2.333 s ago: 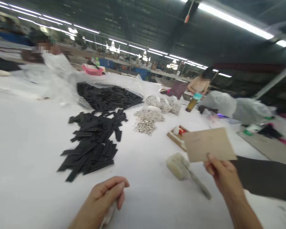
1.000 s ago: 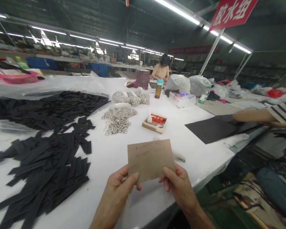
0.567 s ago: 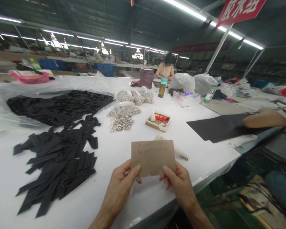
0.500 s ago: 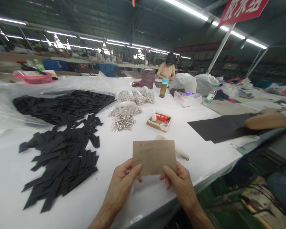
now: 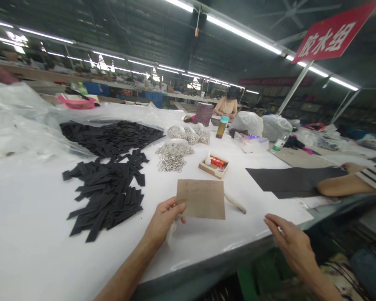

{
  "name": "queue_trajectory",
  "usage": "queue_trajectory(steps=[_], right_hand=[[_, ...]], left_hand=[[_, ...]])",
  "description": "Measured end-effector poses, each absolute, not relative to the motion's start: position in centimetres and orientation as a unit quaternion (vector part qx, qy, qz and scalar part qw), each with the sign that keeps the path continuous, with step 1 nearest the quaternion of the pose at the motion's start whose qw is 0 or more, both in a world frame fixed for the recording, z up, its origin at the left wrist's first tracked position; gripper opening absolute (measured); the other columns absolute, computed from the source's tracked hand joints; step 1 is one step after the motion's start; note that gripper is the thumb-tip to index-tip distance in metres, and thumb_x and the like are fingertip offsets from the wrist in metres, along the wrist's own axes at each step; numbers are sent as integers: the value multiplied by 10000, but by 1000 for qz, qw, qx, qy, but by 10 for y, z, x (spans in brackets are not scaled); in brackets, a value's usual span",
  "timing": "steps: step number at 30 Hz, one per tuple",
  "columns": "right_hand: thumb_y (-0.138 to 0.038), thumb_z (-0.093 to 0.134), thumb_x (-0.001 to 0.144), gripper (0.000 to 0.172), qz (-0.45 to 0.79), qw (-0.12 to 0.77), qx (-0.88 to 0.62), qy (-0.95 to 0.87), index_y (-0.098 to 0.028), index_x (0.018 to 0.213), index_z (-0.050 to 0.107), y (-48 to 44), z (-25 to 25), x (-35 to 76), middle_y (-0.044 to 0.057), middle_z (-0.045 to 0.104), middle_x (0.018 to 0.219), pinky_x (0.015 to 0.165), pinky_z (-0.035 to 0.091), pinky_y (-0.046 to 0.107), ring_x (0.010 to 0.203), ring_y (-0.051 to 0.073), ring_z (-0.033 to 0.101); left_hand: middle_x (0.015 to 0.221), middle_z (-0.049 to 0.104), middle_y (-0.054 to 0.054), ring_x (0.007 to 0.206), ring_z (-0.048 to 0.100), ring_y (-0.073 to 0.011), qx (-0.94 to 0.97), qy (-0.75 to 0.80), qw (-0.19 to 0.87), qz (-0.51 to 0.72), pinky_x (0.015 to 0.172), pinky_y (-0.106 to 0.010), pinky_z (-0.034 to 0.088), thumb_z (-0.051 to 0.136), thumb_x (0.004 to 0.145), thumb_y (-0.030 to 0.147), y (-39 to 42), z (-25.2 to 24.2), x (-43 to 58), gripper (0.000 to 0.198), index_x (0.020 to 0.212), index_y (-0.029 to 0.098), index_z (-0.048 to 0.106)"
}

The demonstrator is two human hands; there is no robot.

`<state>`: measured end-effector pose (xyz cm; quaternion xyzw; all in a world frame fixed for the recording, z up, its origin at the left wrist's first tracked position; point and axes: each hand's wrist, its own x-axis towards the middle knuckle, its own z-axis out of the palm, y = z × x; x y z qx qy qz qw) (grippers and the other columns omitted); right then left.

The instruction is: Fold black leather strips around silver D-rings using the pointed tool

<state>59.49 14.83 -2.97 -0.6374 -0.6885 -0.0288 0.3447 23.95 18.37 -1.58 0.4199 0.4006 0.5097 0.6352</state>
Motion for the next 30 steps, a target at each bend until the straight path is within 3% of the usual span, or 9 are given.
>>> queue_trajectory(steps=[3,6,13,30], right_hand=[[-522,396,881,391,-86,282,-591,-751,-223,900,647,166,-28,626,71,676,916,793,437,403,855,266,602],[-456,392,875,331,-39,253,-578,-775,-231,885,635,186,-37,628,54,661,926,829,429,401,892,251,581],[-464,361,838,341,-5,328,-642,-693,-211,846,590,206,-64,600,69,615,893,783,447,390,850,240,565],[-460,357,828,357,-9,340,-651,-678,-201,828,603,200,-58,595,61,603,866,778,431,369,855,234,558]], left_hand=[[711,654,-20,490,495,-70,432,385,631,516,429,-166,330,664,727,310,184,-17,239,277,952,151,681],[654,643,-10,471,481,-67,446,376,622,522,429,-168,319,654,735,309,182,-17,239,265,944,150,686],[572,620,-4,442,469,-78,443,380,609,537,429,-185,305,658,699,324,176,-14,240,304,932,131,684],[497,579,7,365,400,-70,456,406,591,528,368,-186,215,652,699,358,178,-16,240,345,945,115,658]])
